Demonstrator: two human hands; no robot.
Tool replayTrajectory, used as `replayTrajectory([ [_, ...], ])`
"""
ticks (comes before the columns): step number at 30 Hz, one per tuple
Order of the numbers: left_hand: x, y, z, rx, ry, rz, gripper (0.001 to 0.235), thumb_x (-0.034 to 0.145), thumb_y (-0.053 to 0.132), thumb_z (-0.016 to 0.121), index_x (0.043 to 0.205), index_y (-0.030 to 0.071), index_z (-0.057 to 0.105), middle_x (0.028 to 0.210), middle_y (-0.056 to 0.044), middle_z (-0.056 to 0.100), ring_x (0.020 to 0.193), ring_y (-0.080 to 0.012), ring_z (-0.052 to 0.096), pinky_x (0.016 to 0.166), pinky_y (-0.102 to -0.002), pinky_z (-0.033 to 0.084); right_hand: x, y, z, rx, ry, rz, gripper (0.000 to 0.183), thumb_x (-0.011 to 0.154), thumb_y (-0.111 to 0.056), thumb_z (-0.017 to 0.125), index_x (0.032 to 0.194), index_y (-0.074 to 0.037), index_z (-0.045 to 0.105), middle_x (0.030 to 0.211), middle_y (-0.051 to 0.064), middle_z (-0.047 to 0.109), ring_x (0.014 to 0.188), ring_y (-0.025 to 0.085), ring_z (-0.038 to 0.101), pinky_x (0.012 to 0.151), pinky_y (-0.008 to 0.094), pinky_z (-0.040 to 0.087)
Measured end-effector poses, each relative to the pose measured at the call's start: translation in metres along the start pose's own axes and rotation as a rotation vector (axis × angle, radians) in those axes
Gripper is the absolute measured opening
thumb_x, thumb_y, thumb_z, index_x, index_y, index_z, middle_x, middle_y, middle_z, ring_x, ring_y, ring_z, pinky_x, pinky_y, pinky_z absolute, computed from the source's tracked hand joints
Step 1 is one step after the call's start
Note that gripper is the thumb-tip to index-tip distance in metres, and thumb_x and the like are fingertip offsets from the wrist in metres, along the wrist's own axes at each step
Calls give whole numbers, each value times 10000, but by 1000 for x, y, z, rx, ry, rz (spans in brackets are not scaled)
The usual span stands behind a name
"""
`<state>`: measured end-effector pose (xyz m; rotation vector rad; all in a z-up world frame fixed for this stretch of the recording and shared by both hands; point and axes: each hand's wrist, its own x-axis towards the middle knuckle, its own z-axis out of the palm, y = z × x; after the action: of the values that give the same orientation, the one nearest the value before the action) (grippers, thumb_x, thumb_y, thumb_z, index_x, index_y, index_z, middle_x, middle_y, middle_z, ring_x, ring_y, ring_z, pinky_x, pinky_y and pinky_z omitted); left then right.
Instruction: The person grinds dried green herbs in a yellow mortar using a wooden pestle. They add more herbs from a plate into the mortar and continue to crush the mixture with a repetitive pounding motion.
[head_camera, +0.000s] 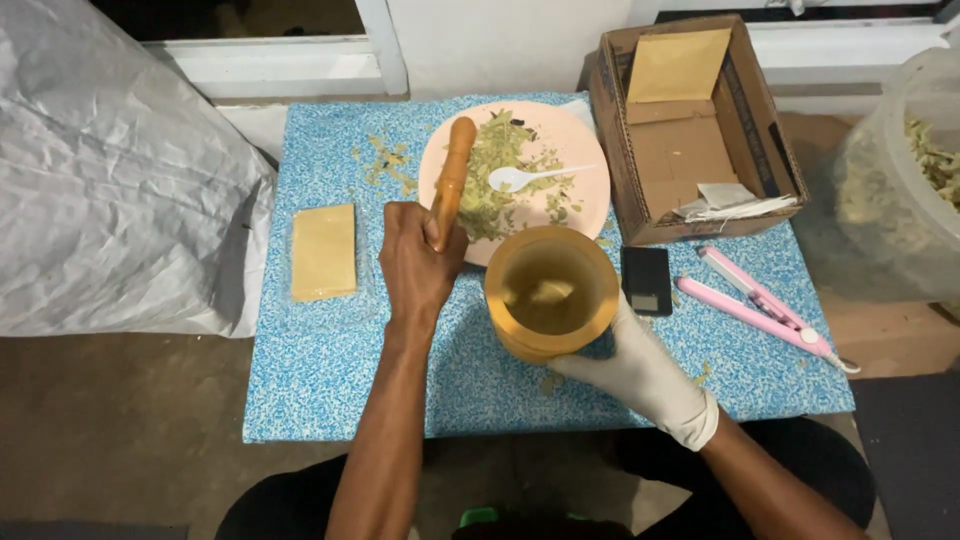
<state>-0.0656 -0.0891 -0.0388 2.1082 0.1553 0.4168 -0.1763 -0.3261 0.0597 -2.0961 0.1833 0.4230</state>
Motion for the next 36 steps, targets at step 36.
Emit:
replayTrajectory([
  [36,3,-21,4,-206,27,120,165,1110,229,771,1159,72,780,997,-112,675,935,-240,736,826,-372,622,-6,-3,3,101,-14,-88,982,772,-128,965,1630,-70,490,1618,266,627,1610,546,420,1299,739,324],
])
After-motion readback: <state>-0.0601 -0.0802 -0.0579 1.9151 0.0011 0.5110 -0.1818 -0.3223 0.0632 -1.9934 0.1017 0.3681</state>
